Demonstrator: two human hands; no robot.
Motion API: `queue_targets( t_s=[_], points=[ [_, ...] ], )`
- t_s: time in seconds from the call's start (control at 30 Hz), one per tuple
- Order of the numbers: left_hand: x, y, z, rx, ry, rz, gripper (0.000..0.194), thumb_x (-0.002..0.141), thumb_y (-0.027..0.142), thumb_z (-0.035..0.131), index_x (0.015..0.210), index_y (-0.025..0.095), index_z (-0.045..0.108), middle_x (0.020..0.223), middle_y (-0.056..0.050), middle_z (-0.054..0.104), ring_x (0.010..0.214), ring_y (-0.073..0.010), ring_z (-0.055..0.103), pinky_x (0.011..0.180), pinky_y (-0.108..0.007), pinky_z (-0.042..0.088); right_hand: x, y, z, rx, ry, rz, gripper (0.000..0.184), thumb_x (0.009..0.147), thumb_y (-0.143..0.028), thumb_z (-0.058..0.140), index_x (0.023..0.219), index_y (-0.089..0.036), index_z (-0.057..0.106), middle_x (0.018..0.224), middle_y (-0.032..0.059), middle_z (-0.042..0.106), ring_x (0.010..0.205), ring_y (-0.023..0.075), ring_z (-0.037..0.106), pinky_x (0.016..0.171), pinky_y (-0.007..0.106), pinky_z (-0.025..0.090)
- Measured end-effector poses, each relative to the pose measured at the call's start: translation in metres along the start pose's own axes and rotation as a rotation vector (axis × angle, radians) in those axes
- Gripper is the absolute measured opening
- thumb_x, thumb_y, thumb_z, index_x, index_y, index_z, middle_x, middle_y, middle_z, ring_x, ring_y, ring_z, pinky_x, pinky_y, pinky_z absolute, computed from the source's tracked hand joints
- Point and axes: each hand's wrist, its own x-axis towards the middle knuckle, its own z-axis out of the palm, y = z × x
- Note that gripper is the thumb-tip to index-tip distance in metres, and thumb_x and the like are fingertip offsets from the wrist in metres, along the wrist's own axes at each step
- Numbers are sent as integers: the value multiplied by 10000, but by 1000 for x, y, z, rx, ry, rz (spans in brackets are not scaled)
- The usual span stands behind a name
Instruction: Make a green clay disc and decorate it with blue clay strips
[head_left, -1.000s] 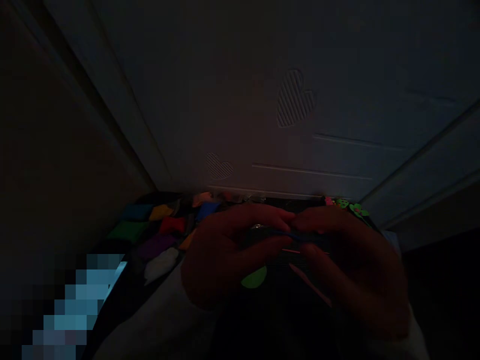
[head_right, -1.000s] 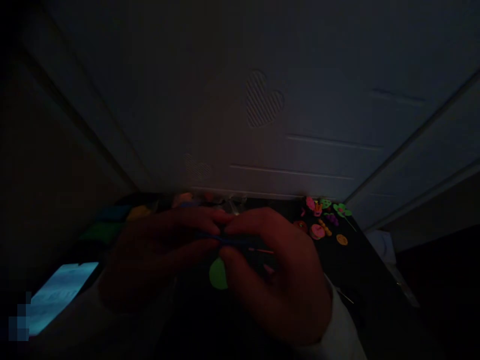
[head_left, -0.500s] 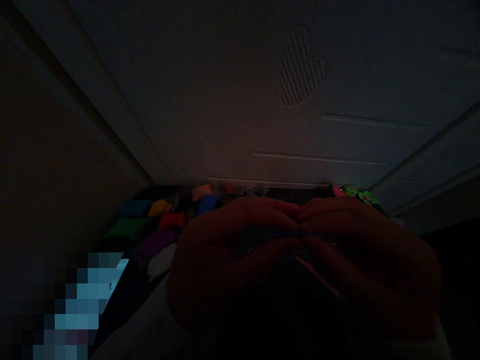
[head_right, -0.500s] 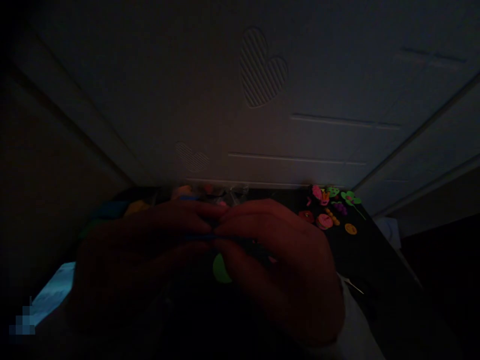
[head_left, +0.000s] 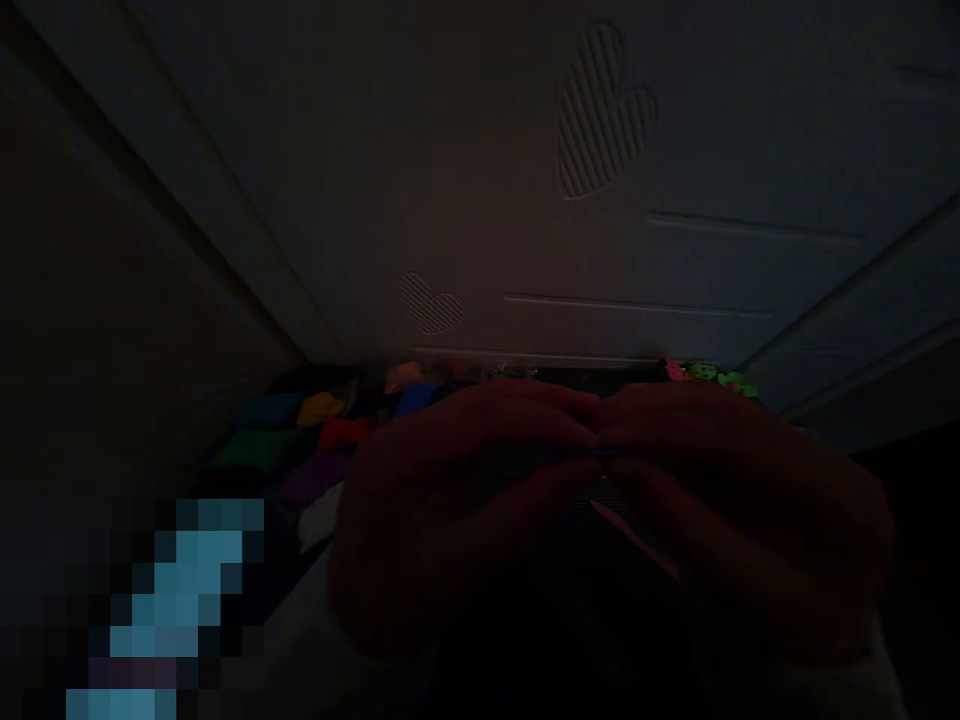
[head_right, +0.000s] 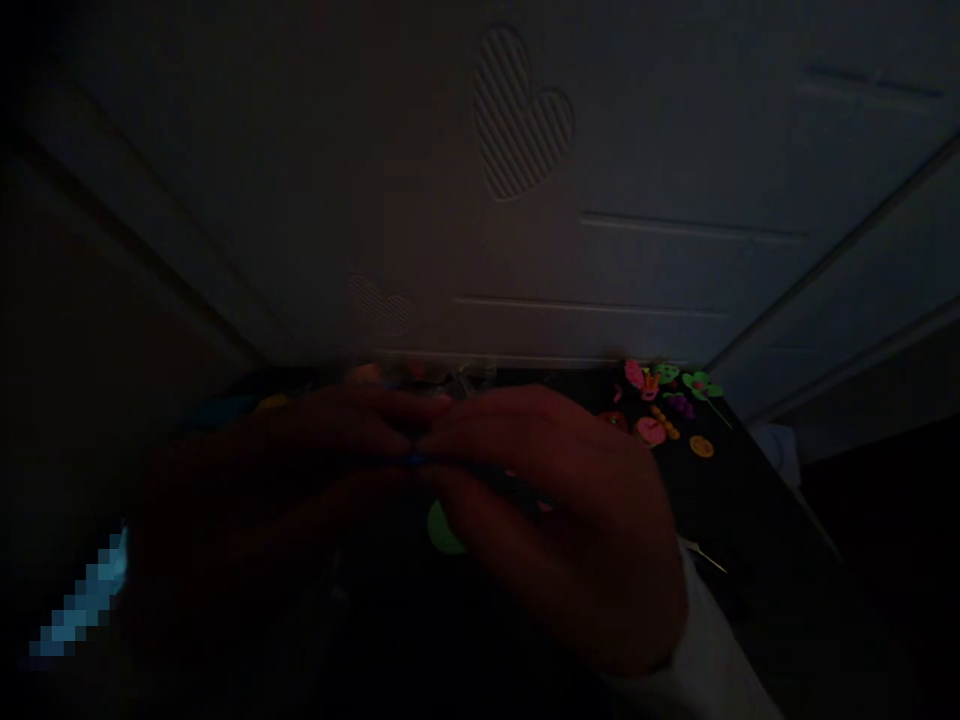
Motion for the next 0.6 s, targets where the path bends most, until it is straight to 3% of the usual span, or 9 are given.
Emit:
queue_targets(
  t_s=[0.23,0.47,0.6],
  points=[
    [-4,2,1,-37,33,-32,189,699,101,626,825,241,640,929,67,661,964,-107,581,849,-187,478,-3,1,-1,13,26,33,243,690,-136,633,909,-234,597,918,-36,643,861,111,587,812,222,471],
    [-2,2,-1,28,18,-41,244,682,166,651,906,260,629,928,36,668,940,-170,600,838,-290,510,-3,1,0,37,20,58,190,708,-126,604,865,-233,602,899,-34,642,869,115,581,842,248,462],
    [1,1,-1,95,2,-19,181,677,187,655,839,267,654,932,32,669,957,-187,593,849,-314,506,-2,1,-1,19,1,24,198,695,-102,614,857,-214,603,890,-33,648,862,105,580,833,224,463]
  ],
)
